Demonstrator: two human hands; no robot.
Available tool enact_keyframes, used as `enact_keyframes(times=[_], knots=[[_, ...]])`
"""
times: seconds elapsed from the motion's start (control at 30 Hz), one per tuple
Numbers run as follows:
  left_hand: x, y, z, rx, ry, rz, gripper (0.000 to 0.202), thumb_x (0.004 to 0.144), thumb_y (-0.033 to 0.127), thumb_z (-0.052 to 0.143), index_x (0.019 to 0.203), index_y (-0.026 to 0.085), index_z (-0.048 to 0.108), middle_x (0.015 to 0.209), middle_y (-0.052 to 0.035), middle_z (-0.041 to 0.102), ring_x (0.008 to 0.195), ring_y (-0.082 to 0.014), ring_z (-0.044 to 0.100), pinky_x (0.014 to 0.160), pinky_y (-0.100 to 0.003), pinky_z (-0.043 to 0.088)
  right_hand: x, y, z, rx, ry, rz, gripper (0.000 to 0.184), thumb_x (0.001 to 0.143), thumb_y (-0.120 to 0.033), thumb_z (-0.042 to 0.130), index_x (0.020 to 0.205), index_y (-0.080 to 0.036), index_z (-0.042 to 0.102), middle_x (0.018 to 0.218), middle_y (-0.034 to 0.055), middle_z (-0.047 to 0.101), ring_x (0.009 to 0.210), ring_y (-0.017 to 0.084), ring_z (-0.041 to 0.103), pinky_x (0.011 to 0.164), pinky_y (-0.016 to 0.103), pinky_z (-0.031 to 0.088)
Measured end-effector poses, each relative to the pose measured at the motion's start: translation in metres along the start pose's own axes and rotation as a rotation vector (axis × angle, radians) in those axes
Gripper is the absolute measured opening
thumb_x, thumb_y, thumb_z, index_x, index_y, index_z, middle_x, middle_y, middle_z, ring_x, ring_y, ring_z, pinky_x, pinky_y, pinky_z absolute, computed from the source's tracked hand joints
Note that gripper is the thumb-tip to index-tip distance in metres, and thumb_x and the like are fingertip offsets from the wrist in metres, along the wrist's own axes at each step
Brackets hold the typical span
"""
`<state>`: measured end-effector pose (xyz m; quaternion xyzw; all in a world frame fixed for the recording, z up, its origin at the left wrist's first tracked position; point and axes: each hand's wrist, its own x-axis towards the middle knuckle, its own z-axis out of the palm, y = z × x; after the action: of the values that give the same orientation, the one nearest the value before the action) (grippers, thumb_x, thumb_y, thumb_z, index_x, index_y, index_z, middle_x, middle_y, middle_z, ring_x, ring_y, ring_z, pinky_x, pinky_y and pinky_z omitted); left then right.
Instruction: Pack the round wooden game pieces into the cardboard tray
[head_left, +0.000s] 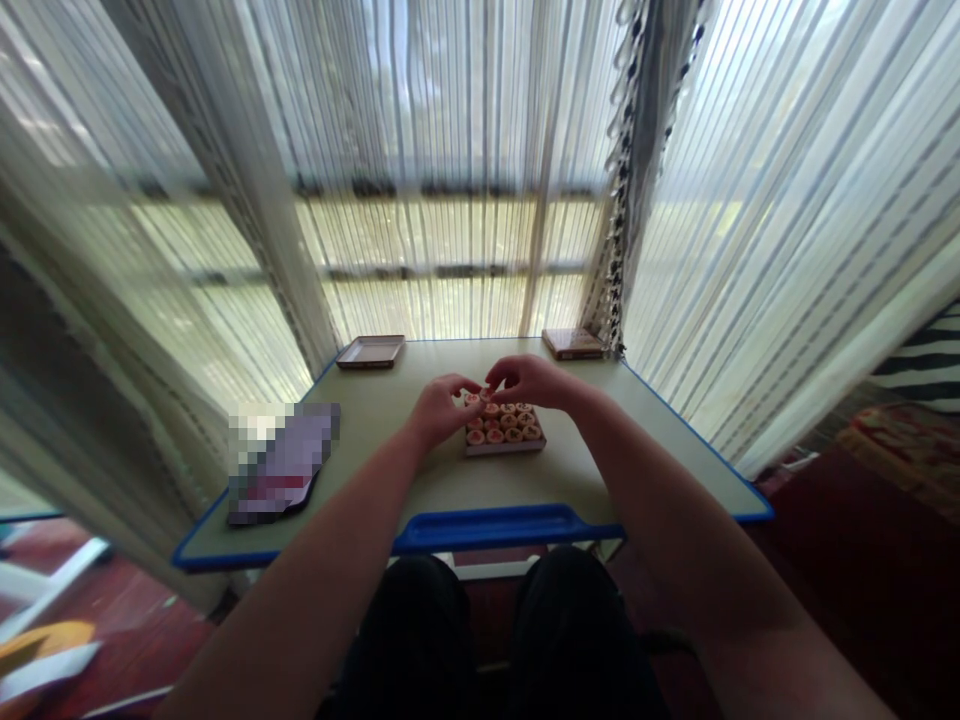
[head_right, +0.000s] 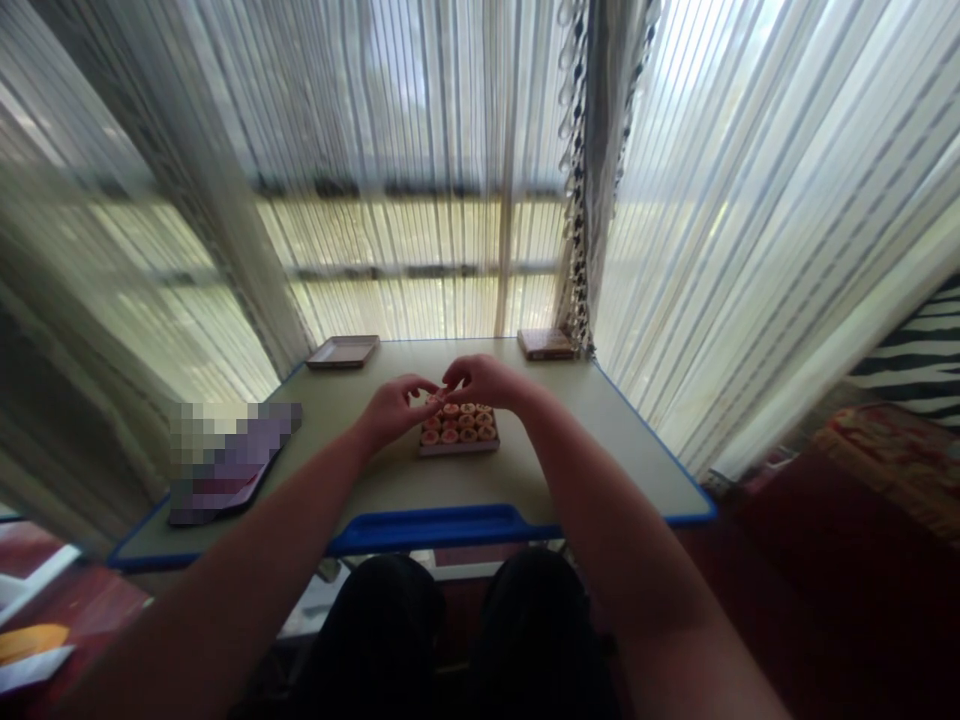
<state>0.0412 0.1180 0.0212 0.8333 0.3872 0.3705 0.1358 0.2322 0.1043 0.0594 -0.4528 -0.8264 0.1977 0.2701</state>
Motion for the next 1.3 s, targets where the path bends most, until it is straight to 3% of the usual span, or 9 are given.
enact_keyframes(times=[0.2, 0.57, 0.73, 1.03, 1.17, 1.3], knots=[[0.000, -0.002, 0.003, 0.037, -0.075, 0.023, 0.018, 0.069, 0.028, 0.057, 0.078, 0.018, 0.068, 0.075, -0.0028, 0.064, 0.070, -0.0145, 0.054, 0.068, -0.026, 0.044, 0.000, 0.002, 0.002, -0.067, -0.087, 0.047, 0.024, 0.066, -0.025, 0.063, 0.087, -0.016, 0.067, 0.073, 0.0016, 0.066, 0.064, 0.010, 0.057, 0.056, 0.019, 0.040], [0.001, -0.006, 0.002, 0.044, 0.013, -0.024, 0.019, 0.067, 0.026, 0.055, 0.078, 0.018, 0.068, 0.076, -0.0026, 0.065, 0.070, -0.0144, 0.052, 0.067, -0.025, 0.044, -0.001, 0.001, 0.003, -0.158, -0.251, 0.136, 0.029, 0.061, -0.037, 0.067, 0.086, -0.022, 0.071, 0.069, -0.0013, 0.065, 0.058, 0.009, 0.053, 0.052, 0.018, 0.036], [0.001, -0.004, 0.002, 0.057, 0.010, -0.041, 0.019, 0.067, 0.026, 0.055, 0.078, 0.019, 0.068, 0.076, -0.0026, 0.065, 0.071, -0.0151, 0.053, 0.070, -0.027, 0.044, 0.000, 0.000, 0.007, -0.127, -0.284, 0.137, 0.028, 0.062, -0.028, 0.065, 0.090, -0.026, 0.071, 0.067, -0.0033, 0.065, 0.057, 0.008, 0.053, 0.053, 0.017, 0.036], [0.002, -0.008, 0.002, 0.064, 0.014, -0.043, 0.025, 0.066, 0.016, 0.047, 0.077, 0.019, 0.070, 0.074, -0.0021, 0.065, 0.069, -0.0150, 0.054, 0.071, -0.026, 0.045, 0.000, 0.004, 0.006, -0.079, -0.316, 0.114, 0.025, 0.064, -0.029, 0.063, 0.088, -0.025, 0.071, 0.074, -0.0031, 0.068, 0.063, 0.010, 0.055, 0.056, 0.018, 0.038], [0.003, -0.015, 0.003, 0.078, 0.050, -0.108, 0.037, 0.062, 0.006, 0.039, 0.079, 0.017, 0.069, 0.079, -0.0034, 0.066, 0.074, -0.0155, 0.056, 0.077, -0.027, 0.045, -0.001, 0.010, -0.005, -0.114, -0.249, 0.140, 0.026, 0.067, -0.030, 0.061, 0.090, -0.023, 0.071, 0.074, -0.0009, 0.068, 0.064, 0.011, 0.056, 0.058, 0.019, 0.039], [0.005, -0.016, 0.007, 0.013, 0.053, -0.193, 0.038, 0.065, 0.008, 0.041, 0.094, 0.015, 0.065, 0.095, -0.0059, 0.064, 0.081, -0.0160, 0.057, 0.080, -0.027, 0.046, -0.002, 0.020, -0.017, -0.385, 0.031, 0.200, 0.022, 0.071, -0.027, 0.056, 0.084, -0.019, 0.072, 0.077, 0.0042, 0.069, 0.068, 0.015, 0.058, 0.062, 0.024, 0.041]])
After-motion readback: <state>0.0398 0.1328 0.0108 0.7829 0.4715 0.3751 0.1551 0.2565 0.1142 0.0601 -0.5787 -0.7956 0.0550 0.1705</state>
